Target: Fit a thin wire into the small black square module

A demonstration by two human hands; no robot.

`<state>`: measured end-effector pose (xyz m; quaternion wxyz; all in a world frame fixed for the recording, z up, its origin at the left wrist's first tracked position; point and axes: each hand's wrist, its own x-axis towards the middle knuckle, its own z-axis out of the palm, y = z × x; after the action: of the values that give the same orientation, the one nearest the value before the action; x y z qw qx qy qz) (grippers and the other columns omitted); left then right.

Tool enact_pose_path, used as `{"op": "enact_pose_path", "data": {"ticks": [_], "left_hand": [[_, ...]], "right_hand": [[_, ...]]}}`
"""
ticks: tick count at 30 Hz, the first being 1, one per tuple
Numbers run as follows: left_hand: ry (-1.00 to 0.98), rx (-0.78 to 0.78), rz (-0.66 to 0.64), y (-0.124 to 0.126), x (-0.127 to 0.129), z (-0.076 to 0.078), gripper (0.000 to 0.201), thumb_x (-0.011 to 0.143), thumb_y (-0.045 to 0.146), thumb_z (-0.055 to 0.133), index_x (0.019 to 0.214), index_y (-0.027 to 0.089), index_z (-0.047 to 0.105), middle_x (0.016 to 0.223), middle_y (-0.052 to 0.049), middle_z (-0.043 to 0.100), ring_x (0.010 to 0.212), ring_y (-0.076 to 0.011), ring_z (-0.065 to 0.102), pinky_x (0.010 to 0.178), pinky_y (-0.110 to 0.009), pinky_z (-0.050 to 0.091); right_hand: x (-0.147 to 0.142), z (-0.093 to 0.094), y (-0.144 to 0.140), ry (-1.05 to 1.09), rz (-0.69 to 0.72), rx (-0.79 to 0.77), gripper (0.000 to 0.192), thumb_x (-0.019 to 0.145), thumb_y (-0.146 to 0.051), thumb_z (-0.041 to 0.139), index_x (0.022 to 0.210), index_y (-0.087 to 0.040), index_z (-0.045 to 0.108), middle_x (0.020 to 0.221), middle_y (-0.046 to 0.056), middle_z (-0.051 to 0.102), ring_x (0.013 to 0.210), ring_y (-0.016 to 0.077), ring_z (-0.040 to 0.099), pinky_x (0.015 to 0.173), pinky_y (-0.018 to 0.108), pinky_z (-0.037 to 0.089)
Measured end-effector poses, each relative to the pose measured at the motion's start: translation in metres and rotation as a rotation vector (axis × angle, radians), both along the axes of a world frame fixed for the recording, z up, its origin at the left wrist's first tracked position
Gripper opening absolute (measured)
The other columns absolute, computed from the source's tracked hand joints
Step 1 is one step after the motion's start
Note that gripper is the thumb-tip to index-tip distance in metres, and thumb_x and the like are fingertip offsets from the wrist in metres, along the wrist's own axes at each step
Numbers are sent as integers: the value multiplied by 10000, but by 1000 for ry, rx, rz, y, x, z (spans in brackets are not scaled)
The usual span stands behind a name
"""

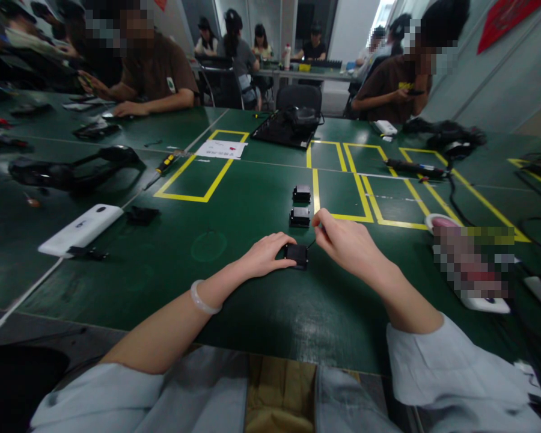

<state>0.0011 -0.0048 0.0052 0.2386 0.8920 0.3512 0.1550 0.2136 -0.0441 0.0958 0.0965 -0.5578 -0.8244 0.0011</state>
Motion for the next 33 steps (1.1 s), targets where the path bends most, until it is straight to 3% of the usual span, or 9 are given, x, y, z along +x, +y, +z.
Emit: {"op": "enact_pose_path", "data": {"ticks": [5, 17, 25, 33], "left_hand": [[-4, 1, -1, 0, 0, -1, 382, 878, 463, 614, 1158, 212, 551, 1105, -71, 596, 1008, -250, 572, 838, -354, 456], [-8, -2, 1, 0, 0, -1, 374, 870, 456, 626, 1145, 210, 562, 1103, -72, 599, 1020, -255, 572, 852, -359, 455], [-20, -6, 2, 0, 0, -1, 387, 869, 477, 619, 1147, 213, 565, 1091, -73, 598, 1001, -249, 572, 848, -355, 454], [-19, -11, -2, 0, 0, 0, 374, 875, 471, 610, 1146, 218, 560, 1086, -68, 597, 1005, -252, 569, 855, -364, 453]], "right_hand": [[-1, 1, 1, -76, -27, -18, 287, 990, -395, 298, 1022, -200, 506, 772, 38, 681, 668, 184, 625, 516, 257, 208], [1, -1, 2, -10, -5, -17, 240, 962, -294, 318, 1077, -198, 506, 822, 37, 691, 675, 171, 617, 529, 259, 225], [0, 2, 2, -130, -49, -39, 315, 993, -357, 277, 1042, -193, 542, 809, 59, 702, 681, 189, 633, 525, 271, 210], [1, -1, 2, -18, -13, -9, 276, 969, -300, 305, 1140, -188, 491, 828, 40, 699, 681, 174, 634, 524, 263, 241]]}}
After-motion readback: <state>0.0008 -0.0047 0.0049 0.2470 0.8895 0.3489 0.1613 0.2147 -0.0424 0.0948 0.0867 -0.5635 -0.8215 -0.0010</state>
